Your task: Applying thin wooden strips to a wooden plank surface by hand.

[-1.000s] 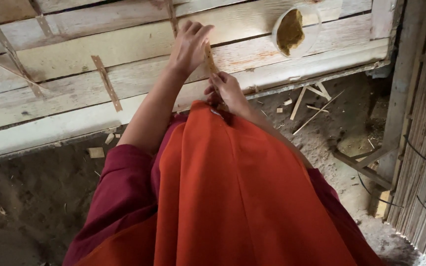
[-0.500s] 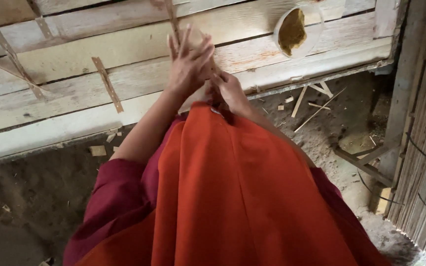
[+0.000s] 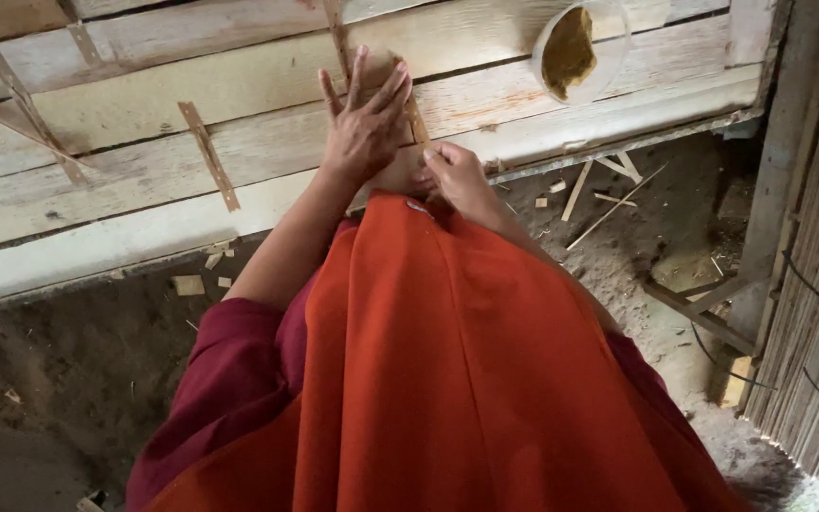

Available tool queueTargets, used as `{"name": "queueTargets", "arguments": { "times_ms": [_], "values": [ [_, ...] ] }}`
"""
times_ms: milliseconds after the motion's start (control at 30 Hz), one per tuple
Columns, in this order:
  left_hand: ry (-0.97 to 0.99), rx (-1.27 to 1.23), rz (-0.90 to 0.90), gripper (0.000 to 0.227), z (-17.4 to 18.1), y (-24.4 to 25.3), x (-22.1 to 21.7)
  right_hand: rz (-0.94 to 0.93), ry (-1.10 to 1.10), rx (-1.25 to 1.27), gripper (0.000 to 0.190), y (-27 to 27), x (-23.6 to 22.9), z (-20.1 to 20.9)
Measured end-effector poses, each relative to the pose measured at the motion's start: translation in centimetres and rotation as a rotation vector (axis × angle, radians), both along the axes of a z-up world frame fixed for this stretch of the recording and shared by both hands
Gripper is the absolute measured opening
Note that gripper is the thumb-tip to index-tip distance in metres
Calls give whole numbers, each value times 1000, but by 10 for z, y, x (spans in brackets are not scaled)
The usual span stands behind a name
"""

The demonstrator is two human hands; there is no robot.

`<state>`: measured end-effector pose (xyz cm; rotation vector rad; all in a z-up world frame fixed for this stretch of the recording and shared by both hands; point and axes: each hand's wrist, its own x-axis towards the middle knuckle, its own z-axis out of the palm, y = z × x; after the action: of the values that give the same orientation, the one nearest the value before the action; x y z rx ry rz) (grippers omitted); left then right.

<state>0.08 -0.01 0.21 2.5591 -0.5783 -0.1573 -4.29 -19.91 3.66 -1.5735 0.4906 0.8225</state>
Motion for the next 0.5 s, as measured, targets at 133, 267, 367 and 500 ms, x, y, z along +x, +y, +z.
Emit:
{"name": "queueTargets", "arguments": {
  "times_ms": [133,267,367,500],
  "values": [
    [14,-27,42,53,-2,-4,0,47,142,113,22,4,5,25],
    [-269,-2,121,39,-15,-10,-2,-29,215,15,24,15,6,28],
    [-423,53,193,34,-23,-18,-3,-19,164,-39,27,19,6,31],
    [-474,94,255,35,-28,-25,-7,109,47,-205,34,20,6,31]
  ]
}}
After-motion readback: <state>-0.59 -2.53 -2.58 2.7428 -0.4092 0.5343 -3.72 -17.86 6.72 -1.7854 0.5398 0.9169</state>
